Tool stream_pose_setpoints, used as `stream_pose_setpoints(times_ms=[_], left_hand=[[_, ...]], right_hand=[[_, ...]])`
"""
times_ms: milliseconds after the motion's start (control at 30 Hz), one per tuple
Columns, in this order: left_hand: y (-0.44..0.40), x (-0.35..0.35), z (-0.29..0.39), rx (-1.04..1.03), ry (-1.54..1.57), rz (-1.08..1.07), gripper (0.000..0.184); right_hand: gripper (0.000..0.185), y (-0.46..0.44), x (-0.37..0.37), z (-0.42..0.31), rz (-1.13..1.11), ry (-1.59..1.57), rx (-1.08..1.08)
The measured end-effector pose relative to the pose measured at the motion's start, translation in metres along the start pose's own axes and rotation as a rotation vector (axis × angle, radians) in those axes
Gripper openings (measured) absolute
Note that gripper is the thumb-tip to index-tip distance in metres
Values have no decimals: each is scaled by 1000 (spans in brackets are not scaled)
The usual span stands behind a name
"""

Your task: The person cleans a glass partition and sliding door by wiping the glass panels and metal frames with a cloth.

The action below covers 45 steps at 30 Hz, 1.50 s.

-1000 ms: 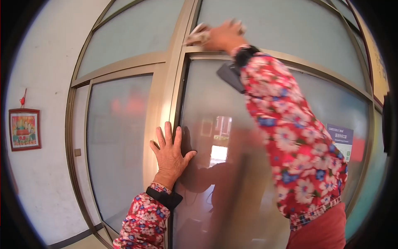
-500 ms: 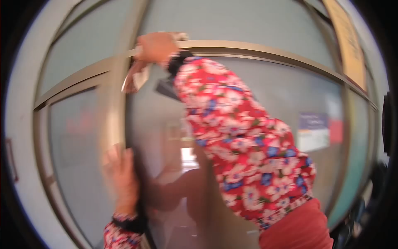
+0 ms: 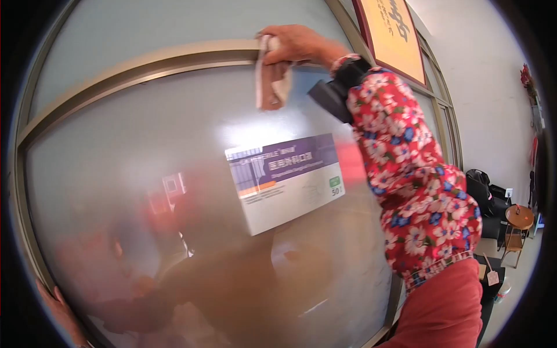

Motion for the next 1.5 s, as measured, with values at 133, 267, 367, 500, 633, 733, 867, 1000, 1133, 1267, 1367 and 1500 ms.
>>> stream_pose_setpoints(times_ms=[133, 267, 367, 500, 633, 733, 867, 1000, 1133, 1267, 1367, 1500], left_hand=[[12, 6, -1, -70, -324, 1, 52], [18, -16, -35, 63, -112, -74, 51], [16, -24, -39, 127, -2, -77, 53], [23, -35, -42, 133, -66, -74, 58], [20, -21, -31, 119, -49, -33, 59], [20, -20, -24, 99, -51, -6, 59], [15, -5, -13, 86, -4, 19, 57], [10, 10, -2, 82, -52, 19, 58], [18, -6, -15, 61, -51, 26, 58], [17, -15, -16, 73, 20, 46, 57], [17, -2, -11, 65, 38, 1, 56], [18, -14, -27, 48, -7, -5, 54]], right_hand=[[63, 65, 16, 109, -159, -22, -314], [47, 92, 19, 193, -54, 361, -246], [31, 75, 25, 223, 7, 37, -244], [17, 24, 73, 223, 685, -499, -89], [35, -16, 19, 116, -61, -225, -247], [24, -86, -68, 147, 229, 688, 30], [28, -93, -42, -58, 148, 630, 166], [29, -138, -46, -233, 577, 138, -55], [31, -155, -30, -286, 482, -228, 13], [28, -82, 29, -171, 425, -372, -36], [27, -13, 44, -98, 631, -107, -52], [28, -1, 8, -69, 623, 29, 8]])
Point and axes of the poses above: each hand's wrist, its own y-axis away from the middle knuckle, its own x-axis out of the back of the hand, z = x × y, the point moved 5 cm from there along -y, towards the middle knuckle, and after that the axes turned 2 degrees about -x, right-handed, at the moved point
